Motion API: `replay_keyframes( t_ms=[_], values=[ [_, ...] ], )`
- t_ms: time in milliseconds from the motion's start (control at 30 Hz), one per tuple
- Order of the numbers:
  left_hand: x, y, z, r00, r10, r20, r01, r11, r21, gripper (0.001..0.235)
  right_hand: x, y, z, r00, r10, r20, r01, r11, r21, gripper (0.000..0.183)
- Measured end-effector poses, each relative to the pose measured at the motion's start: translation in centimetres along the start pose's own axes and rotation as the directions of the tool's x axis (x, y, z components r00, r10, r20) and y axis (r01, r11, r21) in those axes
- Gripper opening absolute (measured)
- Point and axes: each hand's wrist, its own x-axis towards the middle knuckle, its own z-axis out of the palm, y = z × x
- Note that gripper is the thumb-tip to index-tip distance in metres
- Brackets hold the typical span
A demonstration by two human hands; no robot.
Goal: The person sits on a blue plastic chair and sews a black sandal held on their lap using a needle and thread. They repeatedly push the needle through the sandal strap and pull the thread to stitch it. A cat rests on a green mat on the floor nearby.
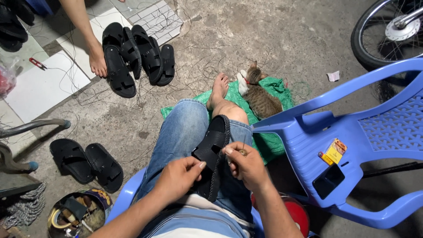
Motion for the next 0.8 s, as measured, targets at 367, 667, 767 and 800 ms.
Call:
replay_keyframes(
  t_ms=[367,667,767,800],
  values=[
    [-0.7,5.8,-1.5,0.827,0.560,0.050,-0.562,0.826,0.040,0.025,-3.8,-11.4,1.2,0.852,-0.515,0.089,0.505,0.855,0.116,0.020],
    [-1.7,-1.6,-22.3,0.739,0.247,-0.627,-0.565,0.734,-0.377,0.010,1.4,-7.4,-2.9,0.976,-0.150,-0.157,0.034,0.821,-0.570,0.035],
    [-2.8,-3.6,-21.7,0.599,0.154,-0.786,-0.493,0.844,-0.211,0.021,1.8,-6.9,-0.5,0.993,-0.108,-0.053,0.036,0.689,-0.723,0.049],
    [-2.7,-3.8,-20.8,0.601,0.159,-0.784,-0.495,0.844,-0.208,0.021,2.2,-6.0,-0.2,0.992,-0.110,-0.058,0.034,0.691,-0.722,0.049]
  ],
)
